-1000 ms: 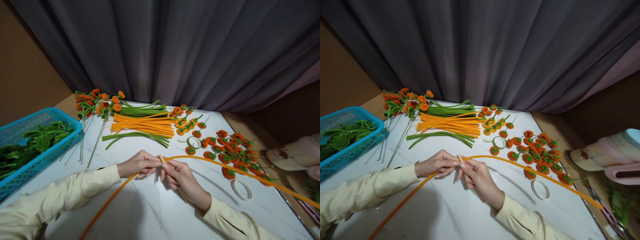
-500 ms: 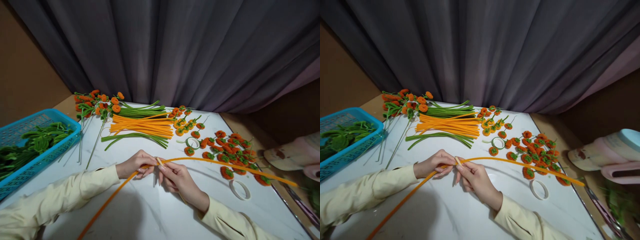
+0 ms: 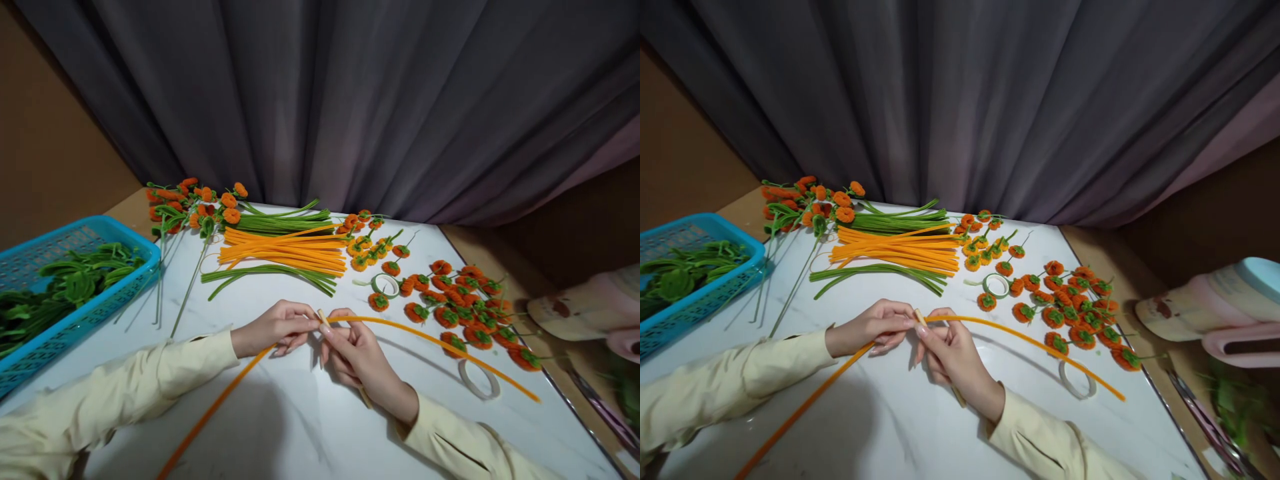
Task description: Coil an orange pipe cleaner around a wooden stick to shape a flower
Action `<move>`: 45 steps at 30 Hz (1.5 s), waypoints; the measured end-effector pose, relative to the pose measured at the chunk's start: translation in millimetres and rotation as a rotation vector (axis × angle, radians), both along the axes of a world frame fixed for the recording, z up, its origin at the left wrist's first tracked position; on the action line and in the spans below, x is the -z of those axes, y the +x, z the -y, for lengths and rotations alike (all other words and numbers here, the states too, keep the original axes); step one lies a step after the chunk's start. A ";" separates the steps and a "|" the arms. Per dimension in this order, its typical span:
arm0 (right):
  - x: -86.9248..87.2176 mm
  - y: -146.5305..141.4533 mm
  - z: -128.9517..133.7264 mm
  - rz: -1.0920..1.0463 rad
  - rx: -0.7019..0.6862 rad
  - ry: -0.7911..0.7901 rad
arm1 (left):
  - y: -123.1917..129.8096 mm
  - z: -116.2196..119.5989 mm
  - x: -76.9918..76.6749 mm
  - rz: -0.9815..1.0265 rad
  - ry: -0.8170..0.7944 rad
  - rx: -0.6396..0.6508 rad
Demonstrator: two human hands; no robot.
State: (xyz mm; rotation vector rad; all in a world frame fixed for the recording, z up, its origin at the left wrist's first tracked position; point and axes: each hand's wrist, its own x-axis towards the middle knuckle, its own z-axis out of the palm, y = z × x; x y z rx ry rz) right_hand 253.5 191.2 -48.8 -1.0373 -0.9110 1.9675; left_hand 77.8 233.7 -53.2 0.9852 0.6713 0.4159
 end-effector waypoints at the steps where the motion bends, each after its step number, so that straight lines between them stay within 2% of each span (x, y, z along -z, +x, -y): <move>1: -0.9 -0.1 0.2 -0.007 -0.006 -0.005 | -0.5 -0.3 0.3 0.014 -0.017 0.016; 7: -2.5 1.0 2.0 0.001 -0.118 -0.021 | -3.6 -2.8 0.6 0.110 -0.186 0.144; 14: -1.2 3.7 6.3 0.099 -0.126 0.052 | -4.2 -4.0 4.4 0.180 -0.273 0.234; 20: -11.6 1.9 7.2 0.150 -0.074 0.081 | -4.9 -4.5 5.7 0.211 -0.310 0.251; 25: -7.6 5.0 7.5 0.141 -0.115 0.084 | -4.2 -6.2 5.0 0.214 -0.334 0.267; 29: -3.6 5.6 6.9 0.073 -0.123 0.048 | -3.8 -6.6 4.9 0.211 -0.348 0.267; 37: 0.3 6.7 1.7 -0.147 -0.161 -0.127 | -6.6 -5.7 6.6 0.217 -0.357 0.260; 45: 0.4 5.5 -1.7 -0.211 -0.195 -0.126 | -3.0 -4.1 2.0 0.155 -0.255 0.200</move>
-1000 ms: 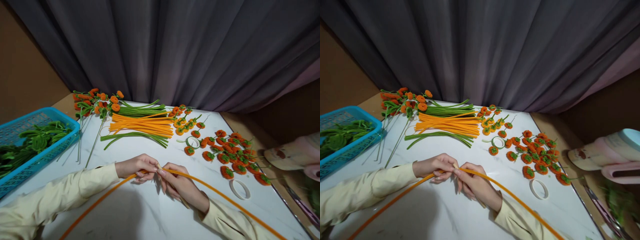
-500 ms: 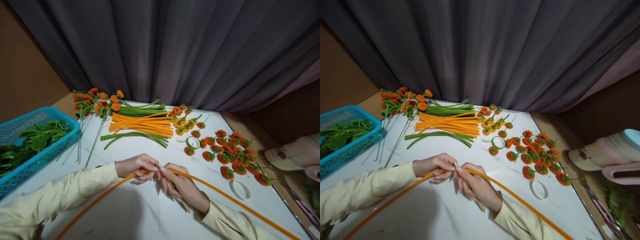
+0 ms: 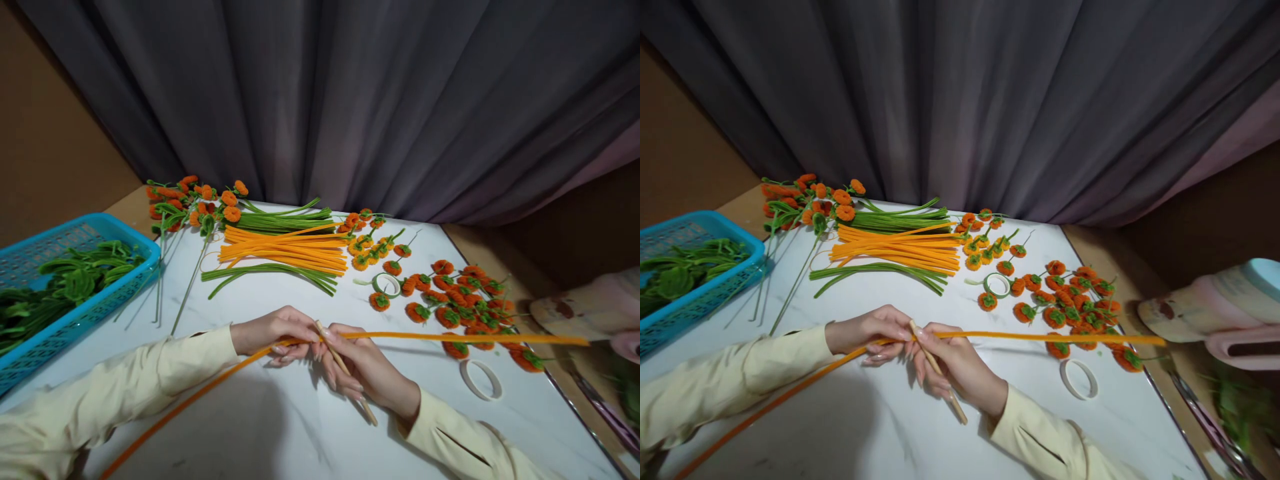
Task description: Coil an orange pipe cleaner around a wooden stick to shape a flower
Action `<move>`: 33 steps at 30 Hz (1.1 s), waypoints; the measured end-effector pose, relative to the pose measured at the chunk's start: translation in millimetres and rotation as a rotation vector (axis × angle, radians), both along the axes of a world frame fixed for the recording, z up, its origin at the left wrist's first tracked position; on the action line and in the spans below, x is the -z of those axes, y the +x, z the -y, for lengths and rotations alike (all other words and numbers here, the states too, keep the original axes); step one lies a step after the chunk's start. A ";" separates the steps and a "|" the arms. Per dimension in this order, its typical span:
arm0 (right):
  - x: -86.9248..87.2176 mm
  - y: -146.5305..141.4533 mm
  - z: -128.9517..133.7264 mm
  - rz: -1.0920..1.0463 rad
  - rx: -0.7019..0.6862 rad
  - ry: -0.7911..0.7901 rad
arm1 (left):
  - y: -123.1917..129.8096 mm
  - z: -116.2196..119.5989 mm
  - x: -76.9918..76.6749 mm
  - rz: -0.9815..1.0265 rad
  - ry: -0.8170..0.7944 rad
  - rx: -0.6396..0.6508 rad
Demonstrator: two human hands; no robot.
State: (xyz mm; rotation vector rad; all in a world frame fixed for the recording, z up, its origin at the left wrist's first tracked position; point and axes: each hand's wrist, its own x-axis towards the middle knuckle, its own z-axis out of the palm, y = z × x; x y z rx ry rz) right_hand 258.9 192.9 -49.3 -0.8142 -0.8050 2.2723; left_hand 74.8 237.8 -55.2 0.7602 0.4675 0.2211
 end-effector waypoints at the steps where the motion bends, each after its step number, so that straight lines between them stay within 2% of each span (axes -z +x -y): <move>1: 0.3 -0.2 0.2 0.002 0.000 -0.002 | 0.2 0.3 -0.4 -0.014 0.020 -0.001; 15: -0.1 0.0 -1.4 -0.039 -0.041 -0.053 | 1.5 5.7 -1.3 -0.104 0.241 -0.016; 26: 0.6 -0.1 -1.2 0.013 -0.061 -0.052 | 2.6 8.3 -0.6 -0.142 0.466 -0.031; 33: 1.8 0.0 -0.9 0.042 -0.075 -0.058 | 0.5 10.0 0.8 -0.161 0.425 -0.001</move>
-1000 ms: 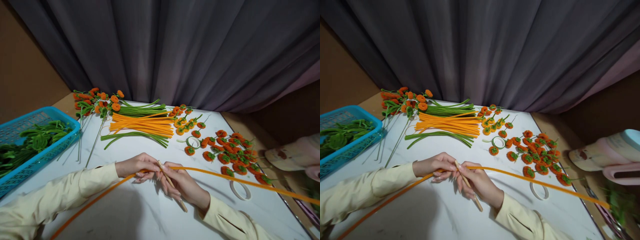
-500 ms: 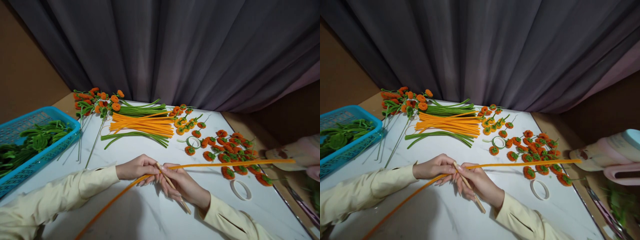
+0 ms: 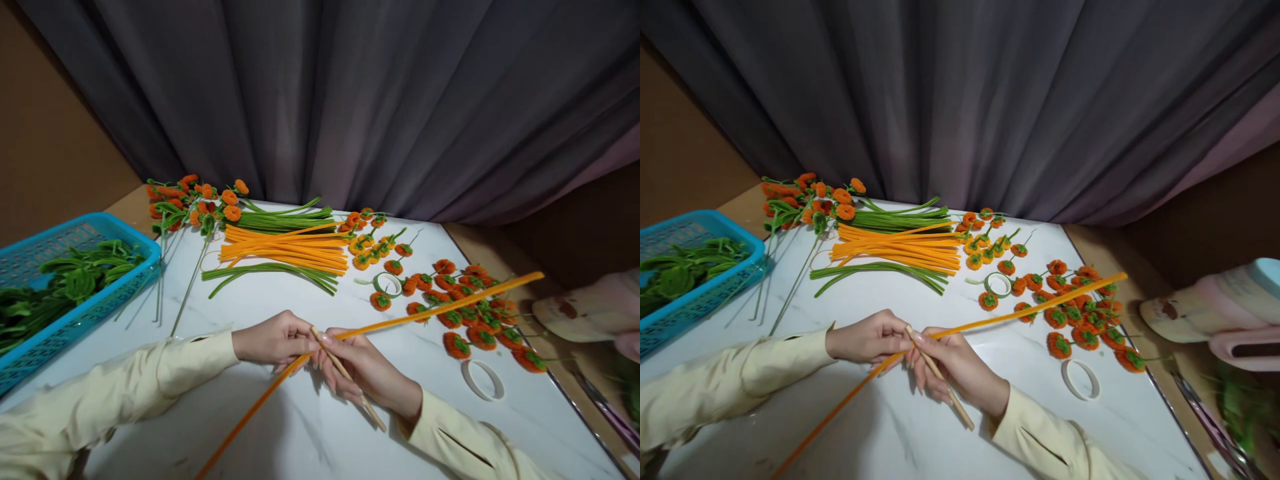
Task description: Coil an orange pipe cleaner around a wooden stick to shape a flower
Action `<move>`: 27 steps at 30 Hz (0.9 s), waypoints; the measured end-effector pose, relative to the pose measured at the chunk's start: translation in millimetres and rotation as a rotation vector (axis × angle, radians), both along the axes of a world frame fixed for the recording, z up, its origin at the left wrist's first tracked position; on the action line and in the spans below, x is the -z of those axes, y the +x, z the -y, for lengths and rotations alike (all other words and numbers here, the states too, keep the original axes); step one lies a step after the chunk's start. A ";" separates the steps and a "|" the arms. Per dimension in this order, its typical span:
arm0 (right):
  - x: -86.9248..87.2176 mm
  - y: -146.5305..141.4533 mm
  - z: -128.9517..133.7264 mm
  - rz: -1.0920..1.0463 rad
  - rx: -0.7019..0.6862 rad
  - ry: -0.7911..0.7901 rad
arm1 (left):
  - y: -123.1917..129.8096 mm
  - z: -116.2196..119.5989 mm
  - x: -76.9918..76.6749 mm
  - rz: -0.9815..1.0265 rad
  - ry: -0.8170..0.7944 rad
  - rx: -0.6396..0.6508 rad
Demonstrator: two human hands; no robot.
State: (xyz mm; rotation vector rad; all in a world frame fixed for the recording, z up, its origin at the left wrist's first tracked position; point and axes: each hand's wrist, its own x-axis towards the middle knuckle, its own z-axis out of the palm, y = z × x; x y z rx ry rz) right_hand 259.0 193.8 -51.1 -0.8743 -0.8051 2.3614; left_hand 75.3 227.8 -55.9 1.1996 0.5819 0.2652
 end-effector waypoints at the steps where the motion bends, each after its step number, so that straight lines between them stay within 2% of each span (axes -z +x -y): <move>1: 0.2 0.1 -0.1 -0.006 0.001 0.001 | -0.1 -0.1 -0.2 0.007 -0.014 -0.002; 5: 1.5 0.6 -0.1 -0.032 0.000 0.006 | 0.1 -3.6 -0.4 0.055 -0.087 0.003; 10: 0.0 0.1 0.2 -0.057 0.032 0.021 | 0.5 -9.4 -0.7 0.136 -0.297 0.073; 13: -2.6 -0.4 -0.4 -0.057 0.033 0.017 | 0.3 -10.4 -2.7 0.138 -0.349 0.081; 15: -3.1 -0.1 -1.0 -0.052 0.025 0.004 | 0.2 -10.6 -3.3 0.140 -0.364 0.041; 21: 0.6 2.8 -2.3 -0.057 0.083 -0.018 | -1.4 -12.5 1.7 0.233 -0.403 -0.193; 27: -0.3 4.4 -2.6 -0.056 0.071 0.022 | -1.8 -12.4 0.8 0.188 -0.370 -0.187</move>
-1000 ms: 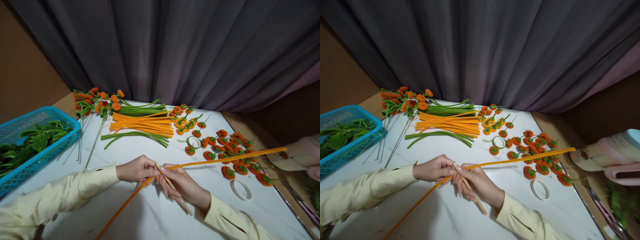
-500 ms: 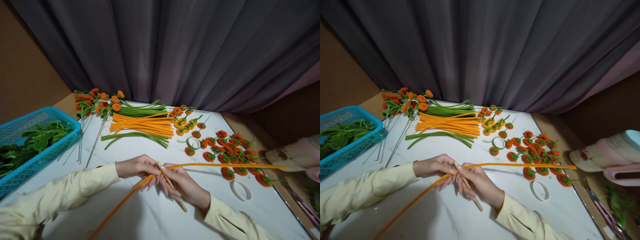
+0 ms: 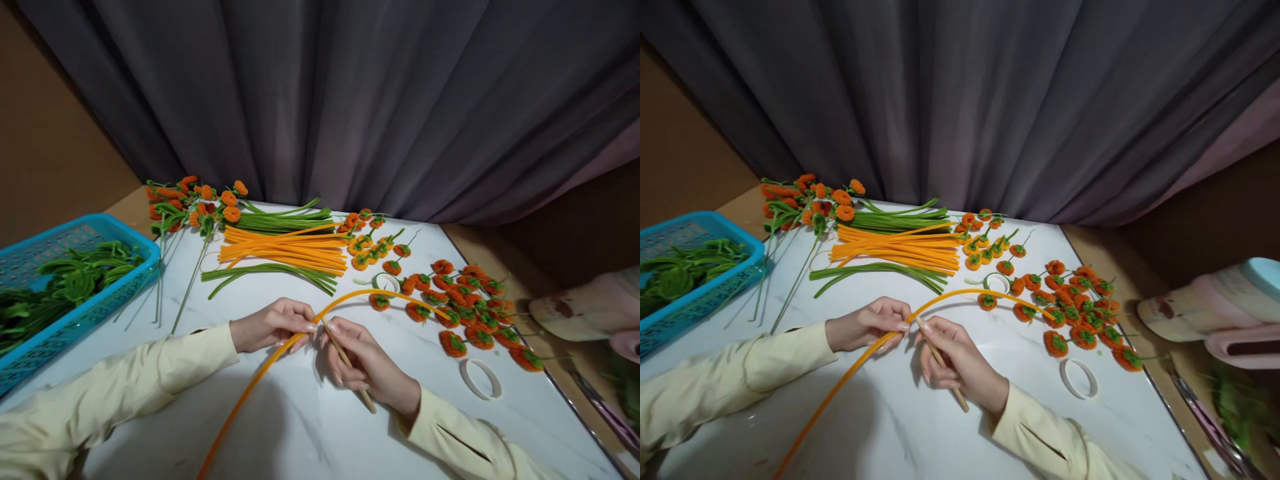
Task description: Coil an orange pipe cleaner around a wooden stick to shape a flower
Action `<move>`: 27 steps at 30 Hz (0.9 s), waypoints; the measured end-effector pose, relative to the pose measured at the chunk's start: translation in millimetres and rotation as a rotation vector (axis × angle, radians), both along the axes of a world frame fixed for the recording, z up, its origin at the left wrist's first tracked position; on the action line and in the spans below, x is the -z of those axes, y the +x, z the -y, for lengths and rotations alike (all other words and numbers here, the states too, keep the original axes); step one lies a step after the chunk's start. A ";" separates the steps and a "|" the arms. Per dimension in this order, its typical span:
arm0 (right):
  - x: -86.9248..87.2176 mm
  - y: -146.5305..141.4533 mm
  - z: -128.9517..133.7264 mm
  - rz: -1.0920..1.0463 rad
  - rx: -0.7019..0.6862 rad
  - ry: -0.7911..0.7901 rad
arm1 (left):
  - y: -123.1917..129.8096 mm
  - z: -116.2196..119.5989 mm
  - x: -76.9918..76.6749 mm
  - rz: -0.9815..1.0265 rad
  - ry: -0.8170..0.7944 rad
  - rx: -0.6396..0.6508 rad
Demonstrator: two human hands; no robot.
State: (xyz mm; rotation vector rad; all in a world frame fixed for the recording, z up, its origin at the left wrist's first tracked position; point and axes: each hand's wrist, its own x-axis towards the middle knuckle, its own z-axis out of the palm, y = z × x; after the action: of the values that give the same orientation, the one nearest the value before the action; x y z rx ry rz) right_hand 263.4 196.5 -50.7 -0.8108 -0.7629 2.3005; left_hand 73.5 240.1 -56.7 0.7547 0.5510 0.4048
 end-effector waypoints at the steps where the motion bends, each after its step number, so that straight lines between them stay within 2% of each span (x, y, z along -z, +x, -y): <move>1: -0.3 0.2 0.1 0.004 -0.009 0.003 | 0.1 0.2 -0.7 -0.012 0.002 0.000; 6: 0.0 0.7 1.0 0.015 -0.071 0.008 | 0.6 0.6 -0.4 -0.019 0.030 -0.017; 14: -0.2 -1.6 4.2 0.099 -0.117 0.077 | 2.7 5.0 -2.1 -0.068 0.170 0.153; 27: -3.9 -3.9 5.1 0.154 -0.105 0.109 | 2.0 6.7 0.0 -0.054 0.180 0.200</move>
State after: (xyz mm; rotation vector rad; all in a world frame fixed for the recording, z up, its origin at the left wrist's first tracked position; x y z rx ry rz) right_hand 259.5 191.4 -46.8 -0.9254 -1.0112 2.2840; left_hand 75.5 233.5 -56.8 0.9872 0.4879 0.2513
